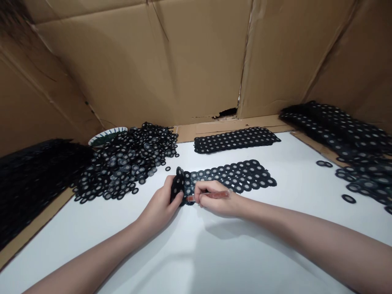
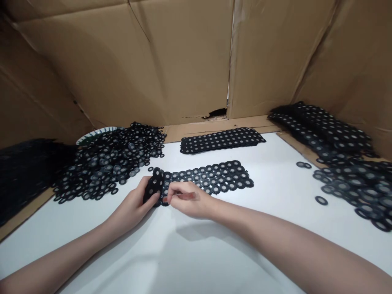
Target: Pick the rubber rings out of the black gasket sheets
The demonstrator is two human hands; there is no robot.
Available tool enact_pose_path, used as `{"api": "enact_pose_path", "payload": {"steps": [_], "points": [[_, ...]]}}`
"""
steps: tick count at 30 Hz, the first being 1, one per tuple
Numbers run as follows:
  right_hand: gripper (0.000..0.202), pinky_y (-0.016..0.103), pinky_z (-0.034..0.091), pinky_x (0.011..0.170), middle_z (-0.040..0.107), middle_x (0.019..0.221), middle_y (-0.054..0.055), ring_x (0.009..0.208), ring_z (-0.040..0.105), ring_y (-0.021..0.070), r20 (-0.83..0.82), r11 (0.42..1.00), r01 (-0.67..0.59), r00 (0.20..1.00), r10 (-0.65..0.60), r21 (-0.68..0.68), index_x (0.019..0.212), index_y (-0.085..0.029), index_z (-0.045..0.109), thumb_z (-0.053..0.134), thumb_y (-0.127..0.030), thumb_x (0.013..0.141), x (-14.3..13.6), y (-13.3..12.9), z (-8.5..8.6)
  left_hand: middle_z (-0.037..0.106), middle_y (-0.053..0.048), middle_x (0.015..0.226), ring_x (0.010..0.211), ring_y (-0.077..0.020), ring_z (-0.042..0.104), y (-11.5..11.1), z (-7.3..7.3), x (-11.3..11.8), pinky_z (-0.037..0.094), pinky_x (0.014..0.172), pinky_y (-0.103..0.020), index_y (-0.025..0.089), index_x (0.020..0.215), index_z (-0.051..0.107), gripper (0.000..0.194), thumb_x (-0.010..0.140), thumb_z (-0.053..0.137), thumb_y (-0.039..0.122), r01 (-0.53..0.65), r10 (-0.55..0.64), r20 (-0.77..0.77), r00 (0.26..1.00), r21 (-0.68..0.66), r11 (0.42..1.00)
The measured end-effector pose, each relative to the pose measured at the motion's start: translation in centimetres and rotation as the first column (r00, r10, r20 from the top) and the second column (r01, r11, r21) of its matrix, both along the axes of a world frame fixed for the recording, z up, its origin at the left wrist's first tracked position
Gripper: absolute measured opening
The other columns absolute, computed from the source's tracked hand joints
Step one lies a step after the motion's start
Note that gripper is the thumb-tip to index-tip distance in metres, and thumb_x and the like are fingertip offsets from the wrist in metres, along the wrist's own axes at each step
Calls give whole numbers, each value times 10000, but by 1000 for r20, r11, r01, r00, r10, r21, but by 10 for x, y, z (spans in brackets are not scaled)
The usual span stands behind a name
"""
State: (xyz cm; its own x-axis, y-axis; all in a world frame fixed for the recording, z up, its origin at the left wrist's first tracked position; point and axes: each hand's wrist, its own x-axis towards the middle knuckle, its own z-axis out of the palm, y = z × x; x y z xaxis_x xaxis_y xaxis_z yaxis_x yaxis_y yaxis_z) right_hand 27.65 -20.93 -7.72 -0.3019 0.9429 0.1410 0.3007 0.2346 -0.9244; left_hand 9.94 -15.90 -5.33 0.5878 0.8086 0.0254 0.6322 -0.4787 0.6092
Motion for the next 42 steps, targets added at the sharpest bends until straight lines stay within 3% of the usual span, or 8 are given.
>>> {"api": "enact_pose_path", "payload": {"steps": [17,42], "points": [[132,187,330,507,543,677,-14,591,468,94,25,1000,8,1000,-8,-10,692,-178,510,398,-108,699,0,-1,1,543,9,715,655,-178,540,0,0,-1,384,584,-263,210,974,346,189,799,364,281,3,-3,-6,1000,0,1000],[118,185,351,534,510,635,-22,565,457,84,112,993,-19,994,6,116,672,-175,467,390,-95,712,0,-3,4,541,12,718,649,-164,540,0,-1,-1,388,583,-253,201,997,332,197,813,357,267,35,-35,-23,999,20,999]]}}
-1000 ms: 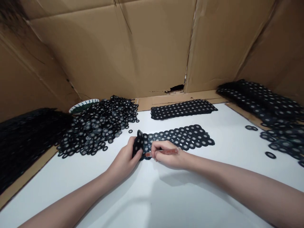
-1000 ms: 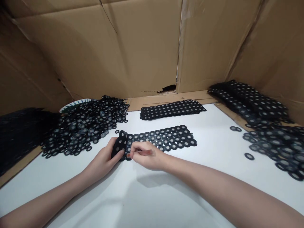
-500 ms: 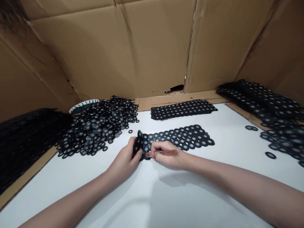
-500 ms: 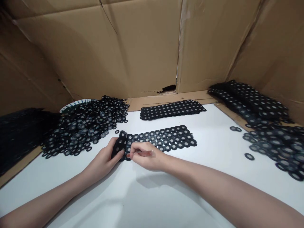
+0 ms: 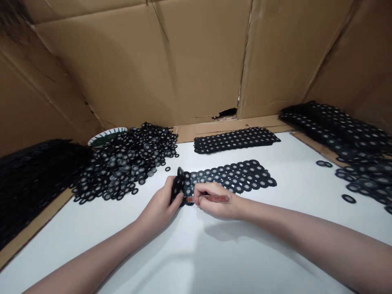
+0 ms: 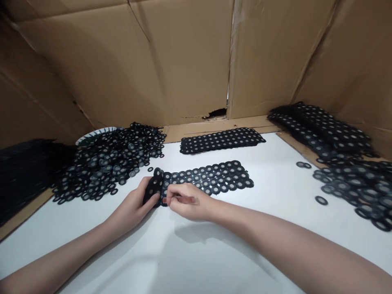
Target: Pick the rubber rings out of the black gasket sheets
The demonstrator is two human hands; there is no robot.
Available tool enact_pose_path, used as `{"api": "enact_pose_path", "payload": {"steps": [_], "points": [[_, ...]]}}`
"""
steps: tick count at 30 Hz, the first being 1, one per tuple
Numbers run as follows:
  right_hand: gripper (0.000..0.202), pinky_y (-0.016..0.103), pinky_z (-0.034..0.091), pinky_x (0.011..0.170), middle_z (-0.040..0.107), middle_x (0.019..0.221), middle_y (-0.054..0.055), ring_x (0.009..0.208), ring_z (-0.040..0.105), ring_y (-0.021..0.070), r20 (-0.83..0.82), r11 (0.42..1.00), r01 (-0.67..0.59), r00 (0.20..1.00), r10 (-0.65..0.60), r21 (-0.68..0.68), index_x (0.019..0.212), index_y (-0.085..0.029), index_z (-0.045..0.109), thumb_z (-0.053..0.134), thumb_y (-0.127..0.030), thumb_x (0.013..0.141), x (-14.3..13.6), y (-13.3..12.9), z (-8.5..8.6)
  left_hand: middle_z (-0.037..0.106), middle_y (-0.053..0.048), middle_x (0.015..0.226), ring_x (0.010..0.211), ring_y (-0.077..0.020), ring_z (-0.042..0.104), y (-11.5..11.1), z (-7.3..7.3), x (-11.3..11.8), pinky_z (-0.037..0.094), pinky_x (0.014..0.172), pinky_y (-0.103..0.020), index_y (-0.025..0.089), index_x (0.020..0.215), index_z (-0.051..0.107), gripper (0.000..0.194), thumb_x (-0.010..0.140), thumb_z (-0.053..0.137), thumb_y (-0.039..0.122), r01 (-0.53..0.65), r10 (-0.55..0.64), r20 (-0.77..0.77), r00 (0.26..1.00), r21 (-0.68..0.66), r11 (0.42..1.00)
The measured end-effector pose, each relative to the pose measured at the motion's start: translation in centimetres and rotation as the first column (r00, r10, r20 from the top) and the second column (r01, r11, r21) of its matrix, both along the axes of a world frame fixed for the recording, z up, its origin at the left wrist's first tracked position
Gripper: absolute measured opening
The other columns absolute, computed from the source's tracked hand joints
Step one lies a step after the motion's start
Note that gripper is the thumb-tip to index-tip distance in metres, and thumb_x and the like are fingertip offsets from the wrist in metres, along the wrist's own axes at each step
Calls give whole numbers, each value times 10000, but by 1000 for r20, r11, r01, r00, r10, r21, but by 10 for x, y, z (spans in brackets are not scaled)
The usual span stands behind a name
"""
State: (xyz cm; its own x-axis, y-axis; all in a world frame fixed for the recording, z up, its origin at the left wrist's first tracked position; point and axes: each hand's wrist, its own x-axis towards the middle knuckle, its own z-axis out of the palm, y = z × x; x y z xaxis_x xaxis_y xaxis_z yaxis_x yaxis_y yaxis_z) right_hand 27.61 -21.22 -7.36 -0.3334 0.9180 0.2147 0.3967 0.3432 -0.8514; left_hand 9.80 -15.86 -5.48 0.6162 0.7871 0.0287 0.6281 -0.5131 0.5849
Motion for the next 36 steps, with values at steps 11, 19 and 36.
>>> {"api": "enact_pose_path", "payload": {"steps": [11,19,36], "points": [[127,189,357,550,463,560,-40,528,440,81,31,999,-10,999,9,30,652,-172,471,414,-60,674,0,-1,5,544,12,724,657,-167,548,1,0,0,395,587,-254,202,995,329,193,815,358,264,7,-7,-4,1000,3,1000],[125,191,360,557,500,607,-27,591,475,96,15,998,-30,999,29,47,668,-176,467,402,-73,696,0,-1,3,558,4,731,659,-171,556,0,0,-1,399,582,-254,194,1000,337,202,809,358,259,12,-12,-6,1000,8,1000],[127,194,366,561,479,578,-32,569,463,95,43,998,-31,999,29,52,668,-176,469,399,-71,688,0,-1,4,552,9,716,650,-171,558,1,0,0,398,575,-255,199,987,336,192,810,357,269,10,-9,-14,1000,17,1000]]}}
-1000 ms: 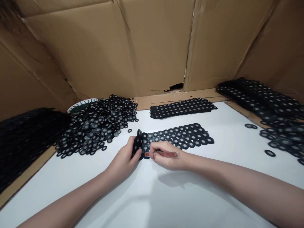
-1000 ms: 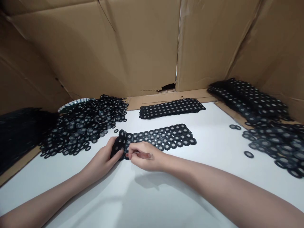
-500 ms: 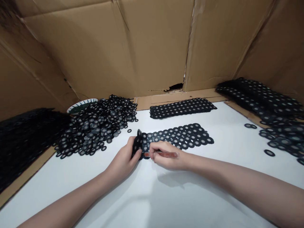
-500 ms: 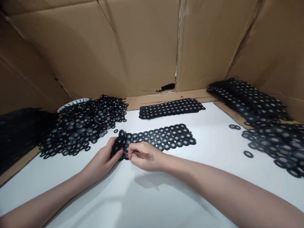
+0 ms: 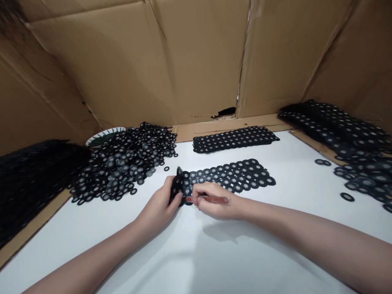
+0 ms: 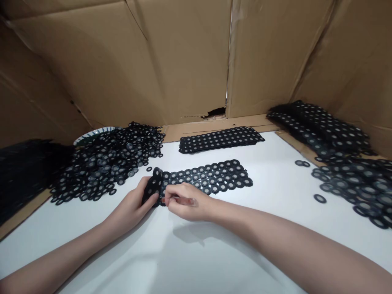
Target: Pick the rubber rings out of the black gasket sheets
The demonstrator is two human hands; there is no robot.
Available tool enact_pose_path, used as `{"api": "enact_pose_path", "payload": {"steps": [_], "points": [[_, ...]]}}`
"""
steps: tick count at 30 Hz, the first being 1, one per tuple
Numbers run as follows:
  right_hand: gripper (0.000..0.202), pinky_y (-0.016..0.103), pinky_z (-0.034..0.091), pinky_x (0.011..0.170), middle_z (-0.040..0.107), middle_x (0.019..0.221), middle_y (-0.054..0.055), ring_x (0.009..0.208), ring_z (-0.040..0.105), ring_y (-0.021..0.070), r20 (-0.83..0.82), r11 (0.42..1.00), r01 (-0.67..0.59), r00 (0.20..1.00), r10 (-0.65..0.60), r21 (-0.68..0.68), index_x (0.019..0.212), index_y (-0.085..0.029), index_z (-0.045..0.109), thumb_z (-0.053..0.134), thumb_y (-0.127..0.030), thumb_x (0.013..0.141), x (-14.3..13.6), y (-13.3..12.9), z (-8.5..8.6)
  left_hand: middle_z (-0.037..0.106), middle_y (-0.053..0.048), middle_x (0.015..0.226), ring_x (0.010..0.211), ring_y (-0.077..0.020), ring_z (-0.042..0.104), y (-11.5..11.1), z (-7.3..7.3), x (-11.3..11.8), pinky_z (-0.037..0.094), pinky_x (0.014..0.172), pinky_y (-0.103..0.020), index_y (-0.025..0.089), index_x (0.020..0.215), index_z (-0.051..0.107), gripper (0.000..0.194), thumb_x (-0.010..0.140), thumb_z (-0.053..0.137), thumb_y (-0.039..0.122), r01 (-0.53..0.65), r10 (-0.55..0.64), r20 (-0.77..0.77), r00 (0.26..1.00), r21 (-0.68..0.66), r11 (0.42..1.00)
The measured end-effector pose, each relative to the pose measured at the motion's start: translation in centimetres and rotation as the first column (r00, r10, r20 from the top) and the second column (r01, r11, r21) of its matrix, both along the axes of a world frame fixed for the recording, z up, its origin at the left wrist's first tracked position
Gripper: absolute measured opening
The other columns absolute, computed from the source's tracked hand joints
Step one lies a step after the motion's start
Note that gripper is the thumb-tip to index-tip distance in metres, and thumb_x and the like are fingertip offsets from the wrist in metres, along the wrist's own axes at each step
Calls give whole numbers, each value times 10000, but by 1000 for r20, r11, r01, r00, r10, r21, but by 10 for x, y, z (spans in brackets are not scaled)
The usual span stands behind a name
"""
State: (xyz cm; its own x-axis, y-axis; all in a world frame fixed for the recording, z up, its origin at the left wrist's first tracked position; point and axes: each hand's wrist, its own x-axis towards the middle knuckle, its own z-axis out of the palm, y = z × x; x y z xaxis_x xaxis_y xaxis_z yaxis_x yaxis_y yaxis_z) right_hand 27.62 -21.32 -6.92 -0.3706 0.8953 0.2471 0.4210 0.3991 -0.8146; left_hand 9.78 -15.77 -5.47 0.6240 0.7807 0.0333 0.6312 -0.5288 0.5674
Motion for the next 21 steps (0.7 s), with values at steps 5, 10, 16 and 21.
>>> {"api": "enact_pose_path", "payload": {"steps": [5,10,16,21], "points": [[126,198,367,568,455,545,-36,574,462,103,32,1000,9,999,-9,20,664,-180,471,402,-77,687,0,0,0,551,3,724,655,-177,556,1,0,1,397,582,-266,197,999,335,205,807,354,268,-2,2,-8,1000,-1,1000],[117,213,374,588,446,542,-35,578,457,111,63,999,4,998,-7,36,665,-182,467,404,-87,689,0,1,-2,540,5,717,653,-176,552,-1,1,1,399,589,-275,200,998,325,194,816,344,263,1,-1,-6,1000,-10,1000],[126,220,379,608,444,539,-36,581,453,114,75,998,2,997,-6,58,663,-186,458,408,-71,673,1,2,-4,560,-7,752,674,-179,560,-1,2,1,405,595,-269,196,1009,331,209,812,352,262,3,-3,-1,1000,-3,1000],[130,224,380,631,430,530,-42,571,444,106,72,997,-22,997,16,79,654,-185,445,410,-59,660,1,2,-5,573,-5,765,678,-176,564,-1,2,2,407,593,-257,197,1003,348,208,805,360,258,-6,6,4,1000,1,1000]]}}
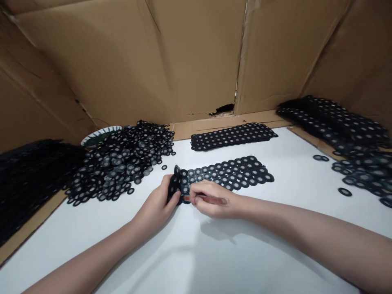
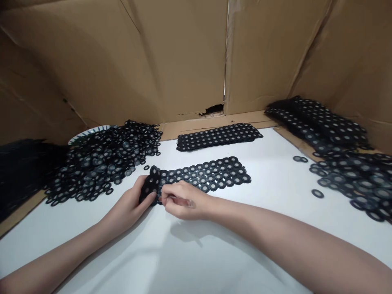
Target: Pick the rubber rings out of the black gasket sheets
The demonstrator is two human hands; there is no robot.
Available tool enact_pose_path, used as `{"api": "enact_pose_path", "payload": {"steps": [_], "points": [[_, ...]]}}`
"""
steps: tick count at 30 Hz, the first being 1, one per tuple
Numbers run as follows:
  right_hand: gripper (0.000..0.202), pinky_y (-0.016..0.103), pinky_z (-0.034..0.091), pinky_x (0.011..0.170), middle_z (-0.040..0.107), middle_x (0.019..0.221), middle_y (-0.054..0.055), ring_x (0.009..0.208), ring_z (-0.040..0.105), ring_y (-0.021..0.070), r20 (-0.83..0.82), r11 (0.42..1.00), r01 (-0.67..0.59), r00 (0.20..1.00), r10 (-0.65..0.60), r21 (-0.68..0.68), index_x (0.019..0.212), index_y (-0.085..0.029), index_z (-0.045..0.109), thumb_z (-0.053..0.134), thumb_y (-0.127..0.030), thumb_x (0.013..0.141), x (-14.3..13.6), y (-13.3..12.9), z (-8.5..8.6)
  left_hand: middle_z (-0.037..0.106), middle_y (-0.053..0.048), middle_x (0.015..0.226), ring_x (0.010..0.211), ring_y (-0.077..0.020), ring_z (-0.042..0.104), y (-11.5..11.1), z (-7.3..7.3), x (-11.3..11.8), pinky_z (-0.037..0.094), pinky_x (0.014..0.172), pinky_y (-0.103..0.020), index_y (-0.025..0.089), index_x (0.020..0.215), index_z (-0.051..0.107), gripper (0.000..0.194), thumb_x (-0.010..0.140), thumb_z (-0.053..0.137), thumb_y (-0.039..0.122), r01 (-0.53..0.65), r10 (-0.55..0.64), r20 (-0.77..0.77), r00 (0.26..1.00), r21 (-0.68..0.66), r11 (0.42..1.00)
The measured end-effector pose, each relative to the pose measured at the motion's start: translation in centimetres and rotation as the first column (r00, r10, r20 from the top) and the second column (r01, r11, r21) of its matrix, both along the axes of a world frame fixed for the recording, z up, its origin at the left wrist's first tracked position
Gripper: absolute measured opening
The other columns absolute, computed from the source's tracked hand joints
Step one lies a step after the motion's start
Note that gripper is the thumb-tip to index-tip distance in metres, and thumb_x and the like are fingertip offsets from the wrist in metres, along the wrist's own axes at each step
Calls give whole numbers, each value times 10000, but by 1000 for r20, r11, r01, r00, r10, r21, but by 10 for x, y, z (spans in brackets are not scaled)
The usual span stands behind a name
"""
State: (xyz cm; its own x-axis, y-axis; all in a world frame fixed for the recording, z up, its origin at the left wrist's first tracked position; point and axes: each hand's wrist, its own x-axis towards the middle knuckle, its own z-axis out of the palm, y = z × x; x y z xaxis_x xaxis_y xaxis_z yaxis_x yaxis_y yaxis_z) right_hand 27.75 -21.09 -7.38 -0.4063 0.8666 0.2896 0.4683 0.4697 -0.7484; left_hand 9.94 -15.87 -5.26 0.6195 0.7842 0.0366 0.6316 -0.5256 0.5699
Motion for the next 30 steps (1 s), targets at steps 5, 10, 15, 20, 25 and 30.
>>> {"api": "enact_pose_path", "payload": {"steps": [5,10,15,20,25,30], "points": [[130,229,382,634,400,501,-53,534,418,98,3,1000,-8,1000,8,12,660,-185,438,408,-58,660,-1,0,-2,558,2,733,651,-171,552,0,1,1,400,578,-252,193,1005,344,214,805,366,264,-9,9,-28,1000,11,1000],[130,230,380,624,389,480,-54,538,424,107,17,1000,-11,1000,10,17,665,-187,439,407,-60,659,0,1,-2,544,10,696,622,-173,544,0,1,1,394,559,-254,193,1006,342,212,807,355,265,-12,13,-45,999,20,1000],[130,222,376,615,380,477,-54,537,421,107,18,1000,-13,1000,13,22,668,-188,442,407,-63,662,0,1,-2,547,3,715,638,-178,550,1,1,1,399,567,-260,196,1005,343,213,806,358,268,-6,7,-37,999,25,1000],[130,226,375,607,399,487,-48,545,432,114,30,1000,1,1000,-1,-3,673,-189,446,406,-67,665,0,1,-1,561,-4,743,658,-180,556,1,0,1,406,582,-262,198,1000,350,207,804,355,264,0,0,-14,1000,14,1000],[133,227,374,618,363,447,-64,505,411,102,19,1000,-7,1000,7,13,669,-191,439,403,-63,666,0,1,-2,563,-3,744,656,-176,555,0,0,1,404,583,-259,198,1005,345,208,810,356,269,-4,4,-20,1000,6,1000],[125,226,369,605,353,447,-65,499,396,102,20,1000,-10,1000,10,11,669,-190,443,408,-71,666,0,1,-3,564,-4,744,657,-182,562,1,0,0,404,579,-262,199,1005,344,208,811,354,273,0,1,-24,1000,18,1000]]}}
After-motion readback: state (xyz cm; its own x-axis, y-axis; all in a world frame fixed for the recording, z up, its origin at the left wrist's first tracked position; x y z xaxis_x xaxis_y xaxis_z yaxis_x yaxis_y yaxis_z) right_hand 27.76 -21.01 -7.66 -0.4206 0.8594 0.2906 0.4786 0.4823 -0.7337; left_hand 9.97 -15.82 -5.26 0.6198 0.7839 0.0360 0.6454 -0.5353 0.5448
